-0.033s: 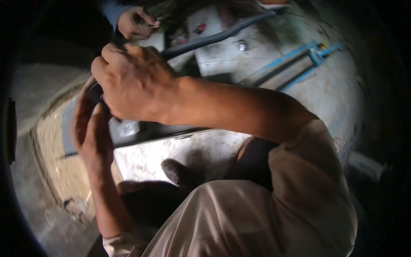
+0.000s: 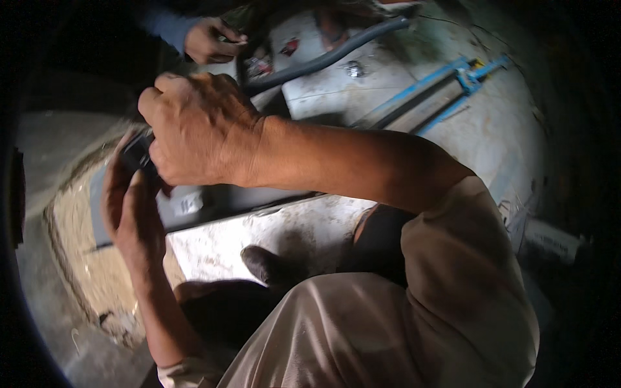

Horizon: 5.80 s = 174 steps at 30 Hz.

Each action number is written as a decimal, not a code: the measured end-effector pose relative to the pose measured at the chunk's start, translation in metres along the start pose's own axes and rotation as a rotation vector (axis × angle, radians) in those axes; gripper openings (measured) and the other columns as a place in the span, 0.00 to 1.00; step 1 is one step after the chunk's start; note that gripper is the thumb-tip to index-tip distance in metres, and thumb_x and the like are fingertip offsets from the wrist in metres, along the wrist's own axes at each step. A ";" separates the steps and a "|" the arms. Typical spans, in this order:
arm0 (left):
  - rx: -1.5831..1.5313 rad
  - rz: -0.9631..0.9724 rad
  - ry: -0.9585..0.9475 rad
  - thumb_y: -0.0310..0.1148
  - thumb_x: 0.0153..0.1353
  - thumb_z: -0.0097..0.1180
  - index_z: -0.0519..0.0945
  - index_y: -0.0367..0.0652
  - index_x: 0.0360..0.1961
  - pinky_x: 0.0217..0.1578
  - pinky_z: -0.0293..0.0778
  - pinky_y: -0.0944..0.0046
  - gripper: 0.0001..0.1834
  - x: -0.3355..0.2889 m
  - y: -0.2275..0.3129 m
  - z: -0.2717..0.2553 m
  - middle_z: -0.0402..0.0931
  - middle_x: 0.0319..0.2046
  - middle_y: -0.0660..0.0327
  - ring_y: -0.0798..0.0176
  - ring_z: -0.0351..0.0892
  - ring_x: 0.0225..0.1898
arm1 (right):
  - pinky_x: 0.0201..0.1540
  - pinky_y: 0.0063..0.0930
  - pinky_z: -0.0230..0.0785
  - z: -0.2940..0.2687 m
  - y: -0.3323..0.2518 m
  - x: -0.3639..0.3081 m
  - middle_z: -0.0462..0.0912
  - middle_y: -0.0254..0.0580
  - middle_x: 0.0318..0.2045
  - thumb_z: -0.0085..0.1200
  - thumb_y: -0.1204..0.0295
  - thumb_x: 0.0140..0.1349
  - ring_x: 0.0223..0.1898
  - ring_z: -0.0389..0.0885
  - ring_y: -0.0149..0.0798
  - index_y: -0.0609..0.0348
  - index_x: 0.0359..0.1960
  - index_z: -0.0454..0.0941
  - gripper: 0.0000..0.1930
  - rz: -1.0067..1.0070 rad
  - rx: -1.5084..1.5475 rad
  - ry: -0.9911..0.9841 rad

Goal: The person assembles an overflow pipe and fittings onto a metal sink with an assistant. They then turn the sink over, work inside the basin using a screwdriver, and unpack plumbing parts from a cardboard box.

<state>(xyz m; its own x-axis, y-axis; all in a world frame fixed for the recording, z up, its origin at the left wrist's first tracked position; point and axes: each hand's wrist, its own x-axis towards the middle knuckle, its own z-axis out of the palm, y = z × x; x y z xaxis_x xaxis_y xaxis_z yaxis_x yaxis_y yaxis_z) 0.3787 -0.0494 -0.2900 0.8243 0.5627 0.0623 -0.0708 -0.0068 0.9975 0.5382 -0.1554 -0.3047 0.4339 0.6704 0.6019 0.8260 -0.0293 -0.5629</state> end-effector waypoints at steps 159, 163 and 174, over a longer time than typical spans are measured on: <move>-0.309 -0.352 -0.145 0.41 0.77 0.47 0.70 0.34 0.58 0.15 0.72 0.72 0.21 -0.050 0.023 0.016 0.84 0.40 0.37 0.60 0.81 0.16 | 0.40 0.24 0.62 -0.090 -0.027 -0.028 0.70 0.32 0.35 0.59 0.76 0.62 0.36 0.70 0.29 0.57 0.39 0.88 0.07 0.038 0.175 -0.350; -0.288 -0.359 -0.143 0.42 0.77 0.47 0.70 0.34 0.57 0.16 0.72 0.72 0.21 -0.051 0.022 0.016 0.84 0.40 0.38 0.60 0.80 0.16 | 0.43 0.27 0.65 -0.087 -0.027 -0.028 0.73 0.35 0.34 0.63 0.73 0.61 0.39 0.73 0.32 0.59 0.40 0.87 0.07 -0.017 0.171 -0.369; -0.336 -0.350 -0.163 0.37 0.75 0.51 0.77 0.33 0.53 0.16 0.73 0.71 0.17 -0.055 0.024 0.020 0.85 0.35 0.53 0.60 0.83 0.20 | 0.47 0.26 0.70 -0.081 -0.010 -0.019 0.85 0.39 0.34 0.66 0.74 0.58 0.40 0.81 0.32 0.64 0.41 0.88 0.10 0.173 0.445 -0.778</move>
<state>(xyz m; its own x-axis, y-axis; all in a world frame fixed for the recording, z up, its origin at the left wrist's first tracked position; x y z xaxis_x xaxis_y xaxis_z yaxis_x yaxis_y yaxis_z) 0.3424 -0.0972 -0.2687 0.9061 0.3471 -0.2419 0.0706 0.4399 0.8953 0.5507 -0.2278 -0.2640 0.0409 0.9988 0.0279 0.4865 0.0045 -0.8737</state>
